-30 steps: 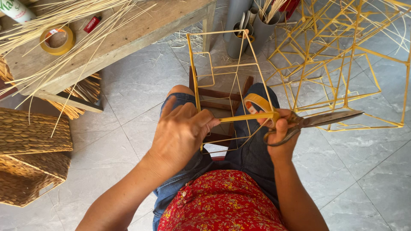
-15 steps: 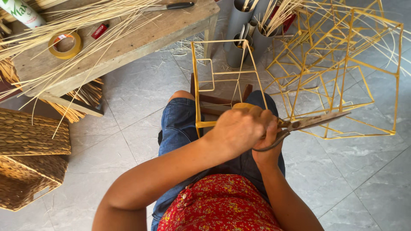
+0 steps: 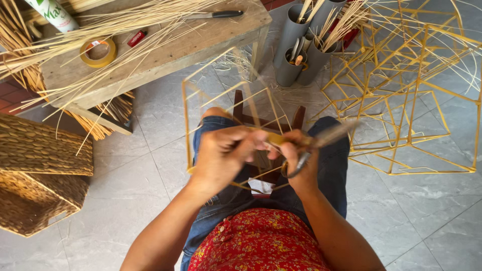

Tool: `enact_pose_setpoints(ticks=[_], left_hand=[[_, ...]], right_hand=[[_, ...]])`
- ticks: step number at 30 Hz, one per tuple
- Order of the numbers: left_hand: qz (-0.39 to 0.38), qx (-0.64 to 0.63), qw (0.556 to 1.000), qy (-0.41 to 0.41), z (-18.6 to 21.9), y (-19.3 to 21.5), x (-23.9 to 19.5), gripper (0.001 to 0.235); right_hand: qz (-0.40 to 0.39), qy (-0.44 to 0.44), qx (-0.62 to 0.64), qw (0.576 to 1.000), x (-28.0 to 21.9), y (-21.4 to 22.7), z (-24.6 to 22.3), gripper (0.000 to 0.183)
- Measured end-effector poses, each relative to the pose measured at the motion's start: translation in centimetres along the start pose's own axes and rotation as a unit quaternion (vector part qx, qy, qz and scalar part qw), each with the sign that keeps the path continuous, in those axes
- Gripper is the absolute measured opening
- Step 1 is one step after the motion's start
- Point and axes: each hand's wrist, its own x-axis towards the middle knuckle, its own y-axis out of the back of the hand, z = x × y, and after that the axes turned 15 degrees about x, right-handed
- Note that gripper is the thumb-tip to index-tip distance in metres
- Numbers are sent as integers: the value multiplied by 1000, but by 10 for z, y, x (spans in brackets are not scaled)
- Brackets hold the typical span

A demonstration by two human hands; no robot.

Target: The person assembles a yellow wire frame by wrapping and securing it with masking tape. They use scissors to cut the tape and repeatedly wrap it around the frame's edges to hold the structure together.

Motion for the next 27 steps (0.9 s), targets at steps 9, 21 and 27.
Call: enact_pose_setpoints(ticks=[9,21,27], left_hand=[[149,-287,934,152,-70,5,-34,37],[195,-263,921,211,-115,-18,-50,40],[249,-61,949,181,-113,-9,-49,16]], right_hand=[[-103,-87,-236,962,37,-59,-53,23],[-121,-81,-337,930,35,-59,-12,34],[-136,-63,-425,893,37,-57,6,53]])
